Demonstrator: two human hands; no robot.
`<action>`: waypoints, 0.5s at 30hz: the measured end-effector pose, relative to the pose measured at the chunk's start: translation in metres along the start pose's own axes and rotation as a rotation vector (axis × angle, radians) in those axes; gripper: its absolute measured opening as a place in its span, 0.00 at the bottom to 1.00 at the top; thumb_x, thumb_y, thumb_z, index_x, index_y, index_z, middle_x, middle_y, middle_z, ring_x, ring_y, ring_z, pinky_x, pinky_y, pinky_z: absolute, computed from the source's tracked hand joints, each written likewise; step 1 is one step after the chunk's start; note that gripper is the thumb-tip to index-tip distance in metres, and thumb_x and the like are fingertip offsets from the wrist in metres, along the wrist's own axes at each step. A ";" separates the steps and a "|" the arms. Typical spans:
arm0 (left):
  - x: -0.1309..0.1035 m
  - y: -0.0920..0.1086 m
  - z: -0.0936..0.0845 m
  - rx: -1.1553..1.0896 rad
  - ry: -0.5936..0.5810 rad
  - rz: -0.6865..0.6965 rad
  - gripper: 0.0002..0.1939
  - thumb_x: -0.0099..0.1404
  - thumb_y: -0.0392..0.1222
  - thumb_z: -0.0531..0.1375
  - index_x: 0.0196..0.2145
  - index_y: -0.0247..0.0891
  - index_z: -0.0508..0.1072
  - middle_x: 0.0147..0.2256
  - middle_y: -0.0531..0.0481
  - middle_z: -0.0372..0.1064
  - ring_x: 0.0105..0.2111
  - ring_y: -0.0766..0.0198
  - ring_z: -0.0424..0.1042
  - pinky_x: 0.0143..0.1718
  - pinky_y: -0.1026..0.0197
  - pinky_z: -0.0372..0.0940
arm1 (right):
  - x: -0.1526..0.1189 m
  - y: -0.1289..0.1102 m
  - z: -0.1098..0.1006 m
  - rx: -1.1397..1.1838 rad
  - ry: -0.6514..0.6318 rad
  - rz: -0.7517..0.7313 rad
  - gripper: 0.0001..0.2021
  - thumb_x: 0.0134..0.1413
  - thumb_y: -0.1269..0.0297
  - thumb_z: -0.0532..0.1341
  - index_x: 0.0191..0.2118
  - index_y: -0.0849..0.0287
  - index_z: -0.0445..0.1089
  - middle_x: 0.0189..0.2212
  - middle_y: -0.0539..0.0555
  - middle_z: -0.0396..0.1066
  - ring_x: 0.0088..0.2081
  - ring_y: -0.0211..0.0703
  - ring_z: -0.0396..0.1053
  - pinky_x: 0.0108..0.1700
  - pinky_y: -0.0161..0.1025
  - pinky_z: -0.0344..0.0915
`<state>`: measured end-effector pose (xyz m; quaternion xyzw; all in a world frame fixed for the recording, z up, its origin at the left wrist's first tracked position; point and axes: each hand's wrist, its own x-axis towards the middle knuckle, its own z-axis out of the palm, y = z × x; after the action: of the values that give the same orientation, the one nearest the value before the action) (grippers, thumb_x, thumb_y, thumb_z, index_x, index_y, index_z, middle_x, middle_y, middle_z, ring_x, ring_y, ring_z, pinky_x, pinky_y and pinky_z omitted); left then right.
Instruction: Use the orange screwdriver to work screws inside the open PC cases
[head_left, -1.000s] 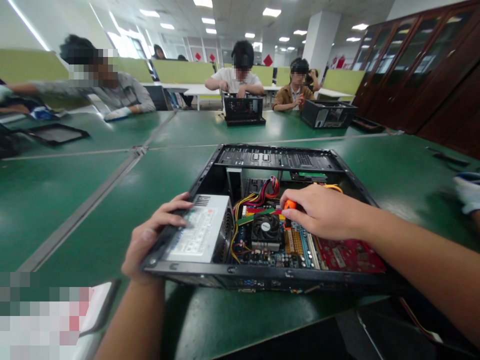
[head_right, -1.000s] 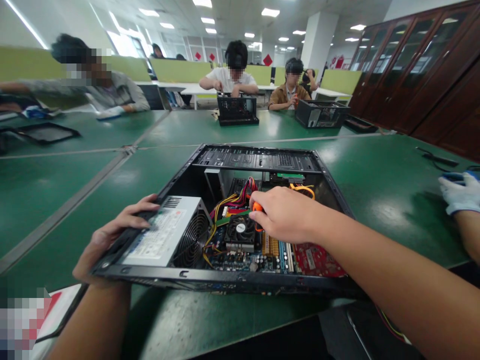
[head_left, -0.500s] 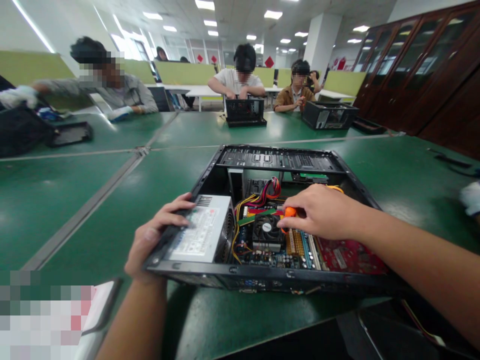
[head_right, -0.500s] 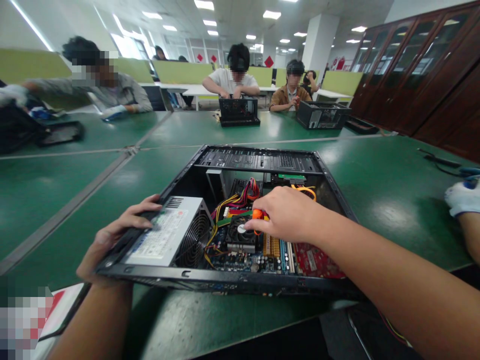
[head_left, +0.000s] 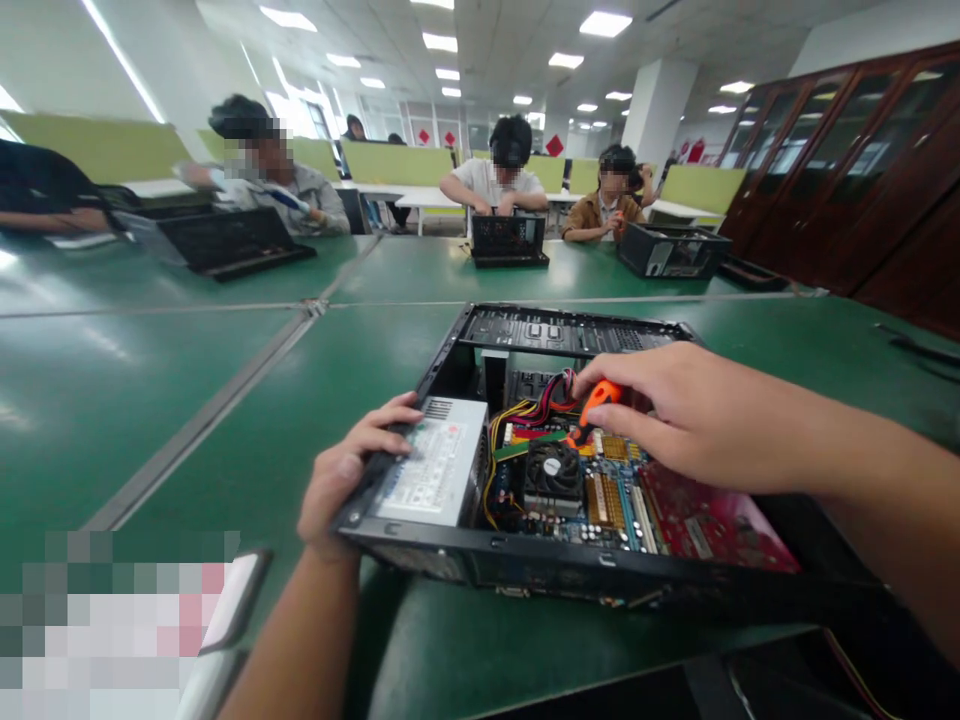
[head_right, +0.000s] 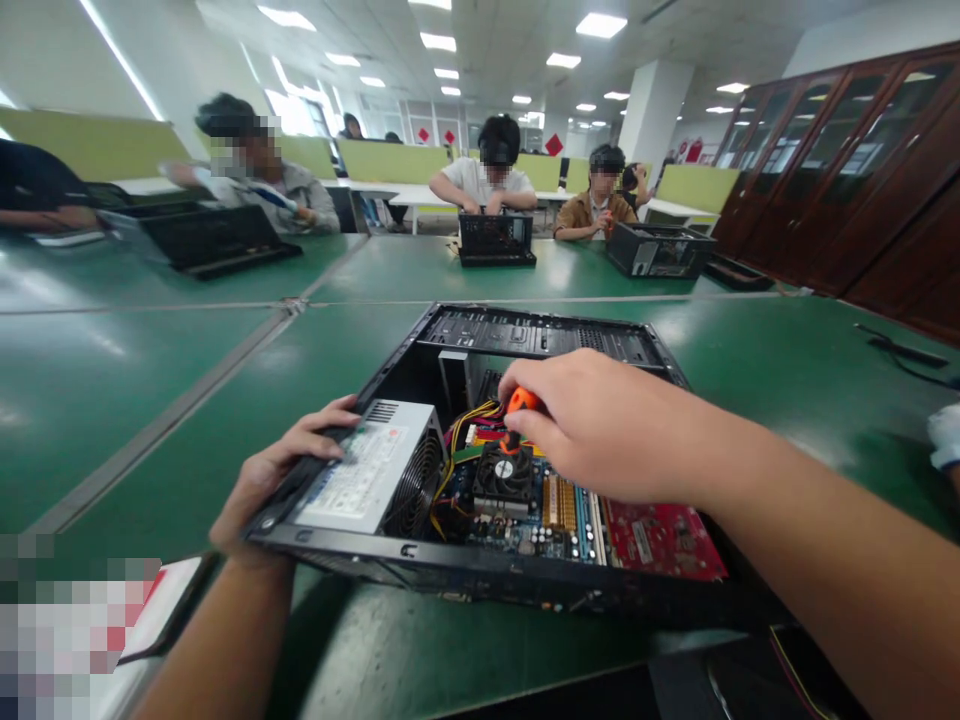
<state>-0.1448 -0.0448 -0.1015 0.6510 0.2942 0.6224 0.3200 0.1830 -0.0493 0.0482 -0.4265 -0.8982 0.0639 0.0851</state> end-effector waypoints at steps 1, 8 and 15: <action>0.000 0.001 0.000 0.003 -0.003 0.004 0.19 0.60 0.55 0.57 0.33 0.37 0.81 0.45 0.37 0.76 0.60 0.36 0.62 0.64 0.37 0.51 | 0.005 -0.008 0.000 0.006 -0.008 -0.023 0.09 0.65 0.60 0.56 0.44 0.54 0.72 0.37 0.53 0.77 0.38 0.46 0.72 0.38 0.41 0.61; -0.002 0.002 0.004 -0.014 0.001 0.001 0.19 0.61 0.55 0.57 0.33 0.39 0.81 0.45 0.37 0.75 0.60 0.36 0.62 0.63 0.36 0.51 | 0.042 -0.031 0.046 -0.005 -0.131 -0.106 0.09 0.66 0.64 0.53 0.44 0.59 0.69 0.40 0.58 0.76 0.42 0.51 0.73 0.41 0.43 0.63; -0.002 0.003 0.004 -0.009 -0.016 0.014 0.19 0.61 0.54 0.56 0.33 0.40 0.81 0.45 0.38 0.76 0.59 0.37 0.62 0.63 0.37 0.52 | 0.046 -0.021 0.065 0.022 -0.146 -0.109 0.11 0.67 0.65 0.52 0.46 0.61 0.69 0.42 0.60 0.76 0.45 0.52 0.73 0.45 0.45 0.65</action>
<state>-0.1413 -0.0480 -0.1004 0.6567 0.2841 0.6206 0.3208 0.1247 -0.0297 -0.0069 -0.3704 -0.9231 0.1000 0.0274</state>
